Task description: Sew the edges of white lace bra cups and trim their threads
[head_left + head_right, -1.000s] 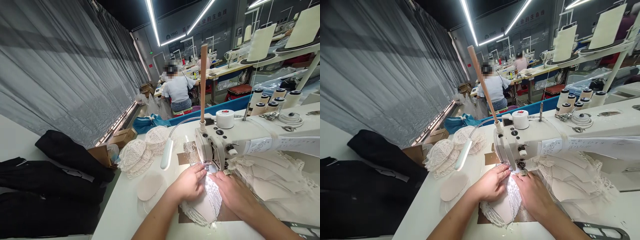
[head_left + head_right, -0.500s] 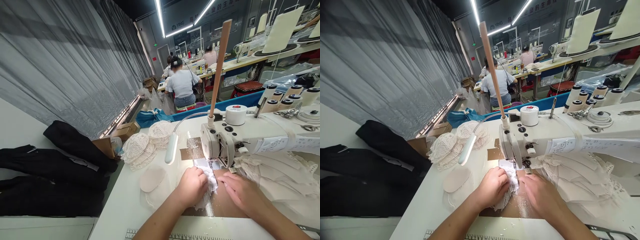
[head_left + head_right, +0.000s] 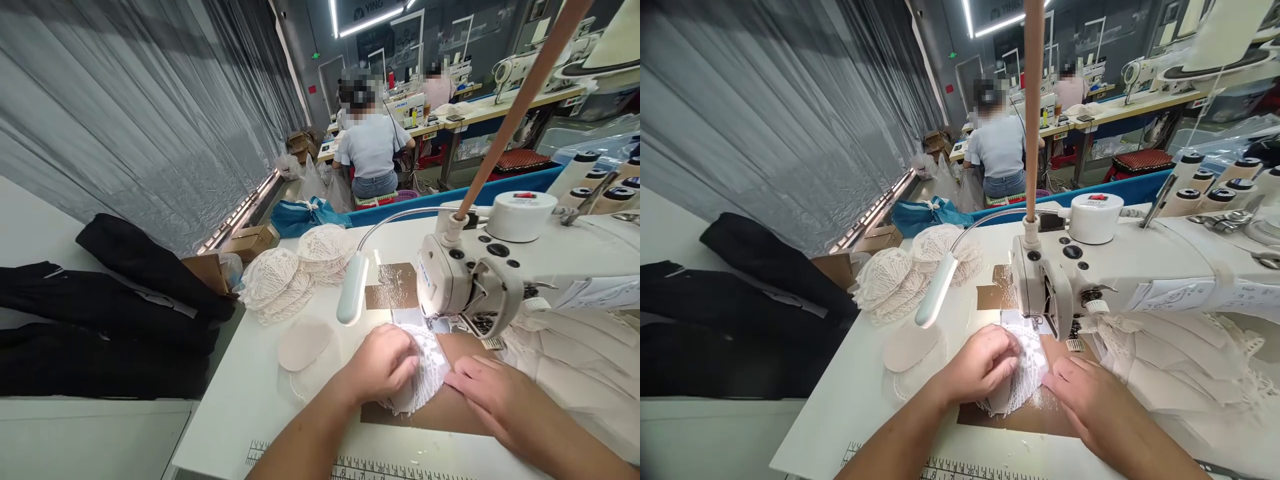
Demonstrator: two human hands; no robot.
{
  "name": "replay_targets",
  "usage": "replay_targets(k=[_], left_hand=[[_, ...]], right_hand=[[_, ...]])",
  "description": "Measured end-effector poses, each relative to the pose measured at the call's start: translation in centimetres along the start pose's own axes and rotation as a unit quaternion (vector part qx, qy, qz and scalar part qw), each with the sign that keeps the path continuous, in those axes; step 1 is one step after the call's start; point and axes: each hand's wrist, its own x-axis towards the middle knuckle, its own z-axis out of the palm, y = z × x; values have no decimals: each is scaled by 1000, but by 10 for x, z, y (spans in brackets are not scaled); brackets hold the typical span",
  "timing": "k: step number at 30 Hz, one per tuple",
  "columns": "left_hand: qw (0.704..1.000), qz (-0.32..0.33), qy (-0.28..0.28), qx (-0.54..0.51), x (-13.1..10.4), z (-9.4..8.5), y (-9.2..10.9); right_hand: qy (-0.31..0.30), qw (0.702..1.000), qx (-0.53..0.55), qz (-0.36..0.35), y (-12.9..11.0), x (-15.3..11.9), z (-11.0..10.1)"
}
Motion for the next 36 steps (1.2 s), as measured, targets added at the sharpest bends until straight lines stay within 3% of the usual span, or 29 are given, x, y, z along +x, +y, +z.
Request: replay_targets(k=[4, 8, 20, 27, 36], left_hand=[[995, 72, -41, 61, -3, 3, 4], [984, 92, -79, 134, -2, 9, 8], [976, 88, -89, 178, -3, 10, 11], [975, 92, -76, 187, -3, 11, 12], [978, 109, -73, 165, 1, 9, 12]], right_hand=[[21, 1000, -10, -8, 2, -4, 0], [25, 1000, 4, -2, 1, -8, 3], [5, 999, 35, 11, 1, -13, 8], [68, 997, -30, -1, 4, -6, -6], [68, 997, -22, -2, 2, -2, 6]])
